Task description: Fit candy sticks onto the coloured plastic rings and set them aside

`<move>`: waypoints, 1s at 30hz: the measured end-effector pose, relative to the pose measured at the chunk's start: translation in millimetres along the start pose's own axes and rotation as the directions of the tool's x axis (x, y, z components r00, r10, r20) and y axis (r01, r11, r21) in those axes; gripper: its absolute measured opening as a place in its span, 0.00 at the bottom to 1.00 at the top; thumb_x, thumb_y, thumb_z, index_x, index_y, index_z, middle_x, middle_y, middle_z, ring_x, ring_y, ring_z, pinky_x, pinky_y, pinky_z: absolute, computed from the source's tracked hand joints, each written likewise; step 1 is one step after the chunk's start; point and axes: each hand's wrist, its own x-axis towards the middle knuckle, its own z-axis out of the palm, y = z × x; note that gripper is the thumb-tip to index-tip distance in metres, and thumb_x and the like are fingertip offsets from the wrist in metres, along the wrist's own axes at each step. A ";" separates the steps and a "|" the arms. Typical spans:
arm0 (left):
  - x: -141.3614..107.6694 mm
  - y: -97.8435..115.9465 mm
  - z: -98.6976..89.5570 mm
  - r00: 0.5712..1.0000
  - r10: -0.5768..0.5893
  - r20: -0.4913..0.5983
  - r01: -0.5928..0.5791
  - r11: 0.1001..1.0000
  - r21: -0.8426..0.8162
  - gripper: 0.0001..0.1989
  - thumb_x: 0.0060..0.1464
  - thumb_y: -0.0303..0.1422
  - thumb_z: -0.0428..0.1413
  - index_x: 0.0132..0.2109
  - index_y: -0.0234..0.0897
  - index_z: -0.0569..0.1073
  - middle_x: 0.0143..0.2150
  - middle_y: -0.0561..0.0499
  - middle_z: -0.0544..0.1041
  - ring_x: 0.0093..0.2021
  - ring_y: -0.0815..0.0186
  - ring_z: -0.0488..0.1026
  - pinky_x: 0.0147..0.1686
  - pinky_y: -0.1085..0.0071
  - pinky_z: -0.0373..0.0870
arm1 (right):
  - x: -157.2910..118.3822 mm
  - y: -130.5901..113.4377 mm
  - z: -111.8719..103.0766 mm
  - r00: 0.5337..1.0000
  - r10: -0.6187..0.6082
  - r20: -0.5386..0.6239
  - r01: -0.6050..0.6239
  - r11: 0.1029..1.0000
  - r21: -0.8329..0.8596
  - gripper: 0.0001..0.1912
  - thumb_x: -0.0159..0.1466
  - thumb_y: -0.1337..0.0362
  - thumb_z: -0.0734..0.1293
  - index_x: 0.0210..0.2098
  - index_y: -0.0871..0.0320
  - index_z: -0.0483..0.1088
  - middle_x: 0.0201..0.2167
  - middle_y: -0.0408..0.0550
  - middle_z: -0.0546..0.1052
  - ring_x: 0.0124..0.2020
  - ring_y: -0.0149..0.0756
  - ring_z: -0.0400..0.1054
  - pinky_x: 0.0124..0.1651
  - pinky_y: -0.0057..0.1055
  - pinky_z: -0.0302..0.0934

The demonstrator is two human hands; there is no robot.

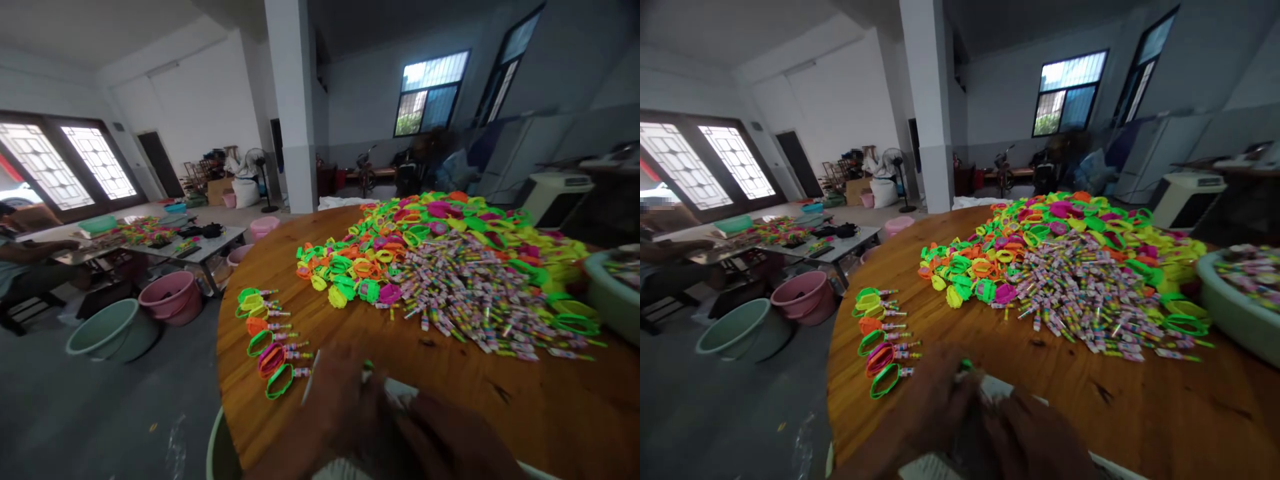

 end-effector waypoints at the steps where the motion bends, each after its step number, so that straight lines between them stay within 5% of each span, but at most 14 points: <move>1: 2.4 -9.7 -12.1 0.996 0.003 -0.089 0.002 0.998 0.056 0.12 0.64 0.40 0.49 0.39 0.37 0.71 0.40 0.43 0.75 0.42 0.56 0.70 0.42 0.60 0.64 | 16.7 0.5 0.4 0.998 0.059 -0.006 -0.059 0.998 0.026 0.08 0.68 0.62 0.59 0.35 0.54 0.69 0.28 0.47 0.75 0.27 0.36 0.70 0.30 0.30 0.61; 4: 15.3 -42.7 -53.5 0.963 -0.013 -0.270 0.095 0.952 0.292 0.15 0.65 0.42 0.46 0.37 0.37 0.70 0.37 0.42 0.75 0.40 0.56 0.71 0.41 0.61 0.64 | 71.6 9.1 13.7 0.969 0.214 0.123 -0.218 0.976 0.020 0.11 0.68 0.62 0.58 0.33 0.57 0.68 0.29 0.49 0.75 0.31 0.38 0.69 0.35 0.32 0.59; 7: 29.4 -73.5 -84.9 0.941 -0.111 -0.321 0.258 0.847 0.465 0.18 0.66 0.42 0.45 0.39 0.35 0.72 0.39 0.40 0.77 0.43 0.54 0.73 0.43 0.61 0.64 | 119.1 22.0 41.1 0.934 0.300 0.194 -0.303 0.953 -0.014 0.09 0.66 0.63 0.60 0.39 0.60 0.70 0.31 0.52 0.76 0.34 0.39 0.69 0.38 0.32 0.57; 11: 30.7 -102.5 -97.2 0.916 -0.251 -0.314 0.385 0.773 0.505 0.17 0.63 0.42 0.49 0.41 0.33 0.75 0.42 0.38 0.79 0.47 0.50 0.74 0.46 0.59 0.65 | 153.5 33.8 77.0 0.916 0.327 0.234 -0.330 0.944 -0.025 0.06 0.65 0.65 0.64 0.36 0.62 0.70 0.31 0.48 0.74 0.34 0.35 0.67 0.38 0.31 0.58; 14: 17.8 -113.4 -95.2 0.905 -0.229 -0.358 0.389 0.785 0.482 0.17 0.63 0.41 0.50 0.45 0.33 0.75 0.46 0.37 0.77 0.51 0.49 0.71 0.49 0.57 0.65 | 160.3 40.2 92.0 0.889 0.377 0.261 -0.380 0.924 -0.042 0.12 0.67 0.59 0.65 0.31 0.60 0.68 0.29 0.42 0.71 0.31 0.31 0.65 0.37 0.31 0.61; 17: 4.5 -114.4 -91.4 0.905 -0.111 -0.411 0.300 0.851 0.432 0.16 0.63 0.40 0.49 0.48 0.34 0.74 0.48 0.39 0.76 0.52 0.52 0.70 0.50 0.58 0.65 | 156.7 44.0 94.3 0.866 0.423 0.264 -0.426 0.903 -0.052 0.16 0.67 0.56 0.64 0.28 0.60 0.66 0.27 0.40 0.68 0.29 0.30 0.64 0.36 0.30 0.60; 22: -1.0 -98.4 -73.5 0.899 0.129 -0.419 -0.008 0.960 0.279 0.11 0.63 0.37 0.50 0.42 0.36 0.74 0.42 0.42 0.75 0.48 0.54 0.71 0.50 0.58 0.68 | 134.8 44.2 75.1 0.883 0.398 0.248 -0.408 0.913 -0.013 0.12 0.64 0.63 0.64 0.25 0.59 0.64 0.23 0.40 0.66 0.27 0.30 0.60 0.33 0.29 0.54; 30: 10.8 -55.8 -30.9 0.953 0.244 -0.178 -0.269 0.953 -0.138 0.29 0.61 0.34 0.52 0.67 0.37 0.57 0.56 0.39 0.72 0.47 0.58 0.73 0.51 0.56 0.71 | 79.3 28.7 30.2 0.945 0.280 0.170 -0.305 0.942 0.142 0.07 0.62 0.67 0.60 0.32 0.59 0.69 0.30 0.49 0.73 0.34 0.37 0.66 0.38 0.31 0.54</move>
